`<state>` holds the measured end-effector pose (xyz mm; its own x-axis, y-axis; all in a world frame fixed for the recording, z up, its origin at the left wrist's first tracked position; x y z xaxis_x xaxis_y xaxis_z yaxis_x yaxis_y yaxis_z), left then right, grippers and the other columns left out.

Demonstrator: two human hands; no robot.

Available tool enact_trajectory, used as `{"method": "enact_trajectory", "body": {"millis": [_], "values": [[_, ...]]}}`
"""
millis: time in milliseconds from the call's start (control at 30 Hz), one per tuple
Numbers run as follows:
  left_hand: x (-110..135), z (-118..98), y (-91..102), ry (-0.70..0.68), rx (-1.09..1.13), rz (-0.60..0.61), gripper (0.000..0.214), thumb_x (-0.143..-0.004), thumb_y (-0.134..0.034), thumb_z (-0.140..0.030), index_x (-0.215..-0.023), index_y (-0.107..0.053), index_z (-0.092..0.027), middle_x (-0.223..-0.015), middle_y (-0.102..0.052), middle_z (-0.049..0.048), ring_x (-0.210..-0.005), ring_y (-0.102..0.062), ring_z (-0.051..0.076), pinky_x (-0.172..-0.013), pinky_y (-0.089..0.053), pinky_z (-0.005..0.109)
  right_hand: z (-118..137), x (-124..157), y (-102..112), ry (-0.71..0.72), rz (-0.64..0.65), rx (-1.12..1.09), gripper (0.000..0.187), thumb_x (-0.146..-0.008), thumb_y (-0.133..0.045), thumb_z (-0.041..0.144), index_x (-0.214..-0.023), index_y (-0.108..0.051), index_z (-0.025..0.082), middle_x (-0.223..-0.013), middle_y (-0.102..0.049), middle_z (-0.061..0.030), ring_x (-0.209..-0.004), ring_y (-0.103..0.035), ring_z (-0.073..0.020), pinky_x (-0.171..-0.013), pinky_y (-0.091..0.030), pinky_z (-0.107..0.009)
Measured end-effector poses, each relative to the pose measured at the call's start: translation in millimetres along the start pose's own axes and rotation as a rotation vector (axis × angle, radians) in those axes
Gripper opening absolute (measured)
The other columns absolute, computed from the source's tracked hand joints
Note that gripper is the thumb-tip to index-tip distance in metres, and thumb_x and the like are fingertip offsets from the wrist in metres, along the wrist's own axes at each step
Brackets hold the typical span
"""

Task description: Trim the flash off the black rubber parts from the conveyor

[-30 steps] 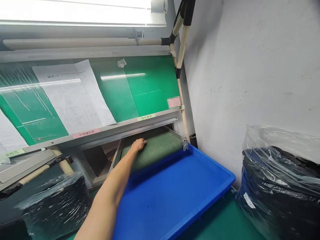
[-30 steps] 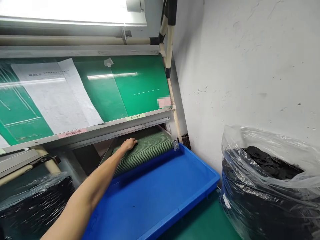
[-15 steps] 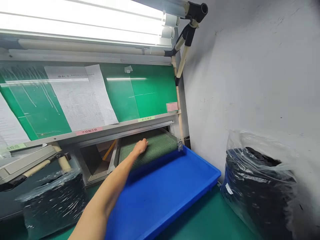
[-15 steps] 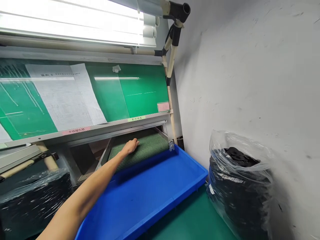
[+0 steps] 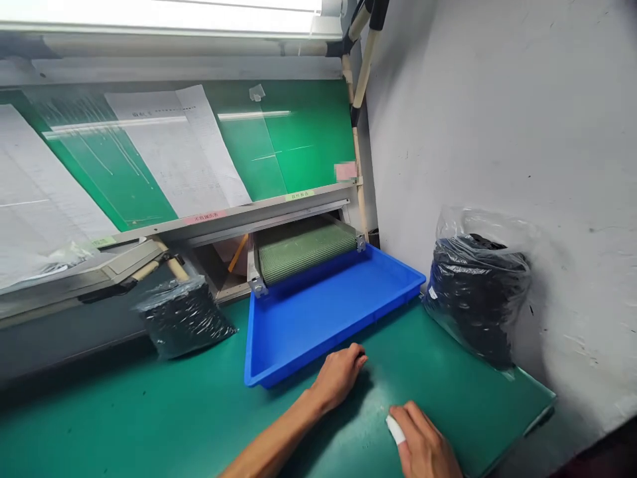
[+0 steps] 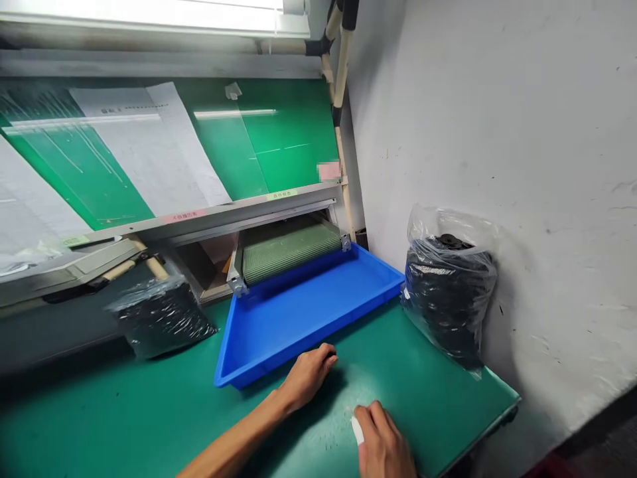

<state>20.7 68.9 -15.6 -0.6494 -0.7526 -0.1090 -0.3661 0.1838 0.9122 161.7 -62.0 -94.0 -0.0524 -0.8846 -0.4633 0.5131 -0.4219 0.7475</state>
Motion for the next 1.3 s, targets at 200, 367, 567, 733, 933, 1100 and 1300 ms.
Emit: {"method": "enact_trajectory", "body": {"millis": [200,367,567,733,933,1100,1300], "values": [[6,14,-23.5,-0.138,0.099,-0.062,0.035,-0.097,-0.033,-0.04,-0.1,-0.06,-0.019,-0.091,-0.062,0.0068,-0.086,-0.055,0.018,-0.078,-0.043,0.032,14,-2,19,-0.058,0.073,0.094,0.046,-0.075,-0.043,-0.003,-0.108,-0.058,0.025,-0.093,-0.061,-0.0041,-0.085,-0.063,-0.02,-0.072,-0.048,-0.03],[6,24,-18.0,-0.152,0.403,-0.192,0.031,-0.094,-0.043,-0.04,-0.106,-0.066,-0.023,-0.12,-0.057,0.008,-0.113,-0.048,0.021,-0.101,-0.036,0.04,17,-8,25,-0.069,0.112,0.177,0.046,-0.077,-0.041,-0.003,-0.109,-0.06,0.024,-0.09,-0.063,-0.0035,-0.078,-0.063,-0.0179,-0.065,-0.045,-0.027],[12,35,-7.0,-0.076,0.642,-0.248,0.03,-0.09,-0.05,-0.041,-0.104,-0.069,-0.023,-0.105,-0.061,0.006,-0.104,-0.053,0.021,-0.098,-0.037,0.037,14,-21,30,-0.108,0.183,0.218,0.042,-0.085,-0.039,0.005,-0.116,-0.06,0.025,-0.099,-0.067,-0.0039,-0.082,-0.065,-0.0178,-0.064,-0.046,-0.026],[20,44,-4.9,0.173,0.899,-0.238,0.039,-0.088,-0.048,-0.049,-0.109,-0.065,-0.021,-0.102,-0.068,0.0046,-0.097,-0.059,0.02,-0.087,-0.043,0.033,11,-35,28,-0.151,0.197,0.23,0.039,-0.089,-0.038,0.01,-0.117,-0.06,0.023,-0.103,-0.067,-0.0048,-0.087,-0.064,-0.0183,-0.067,-0.046,-0.027],[16,31,-17.1,0.131,1.025,-0.125,0.043,-0.087,-0.047,-0.053,-0.105,-0.064,-0.017,-0.097,-0.071,0.0065,-0.092,-0.061,0.02,-0.085,-0.043,0.032,4,-48,23,-0.151,0.185,0.283,0.036,-0.089,-0.038,0.011,-0.113,-0.062,0.022,-0.102,-0.066,-0.0051,-0.084,-0.062,-0.017,-0.064,-0.043,-0.026],[27,29,-18.4,0.18,1.301,-0.115,0.044,-0.085,-0.055,-0.052,-0.112,-0.059,-0.017,-0.1,-0.071,0.0086,-0.085,-0.06,0.015,-0.07,-0.041,0.027,-4,-56,23,-0.065,0.144,0.269,0.035,-0.089,-0.037,0.013,-0.111,-0.063,0.021,-0.1,-0.066,-0.0063,-0.084,-0.063,-0.0175,-0.065,-0.045,-0.027],[45,40,-17.9,0.311,1.712,-0.154,0.041,-0.075,-0.07,-0.05,-0.086,-0.048,-0.017,-0.069,-0.063,0.0005,-0.049,-0.041,0.005,-0.046,-0.019,0.02,6,-82,19,0.086,0.145,0.108,0.037,-0.089,-0.036,0.013,-0.114,-0.062,0.021,-0.102,-0.066,-0.0056,-0.089,-0.062,-0.0178,-0.074,-0.048,-0.029]]}}
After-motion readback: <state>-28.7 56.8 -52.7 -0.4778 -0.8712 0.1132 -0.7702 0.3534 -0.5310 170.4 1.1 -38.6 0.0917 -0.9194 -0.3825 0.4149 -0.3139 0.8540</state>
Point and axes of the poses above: each hand's wrist, its own x-axis away from the middle knuckle, its own y-axis out of the back of the hand, z = x × y, the point moved 2 cm from there along -x, towards the middle knuckle
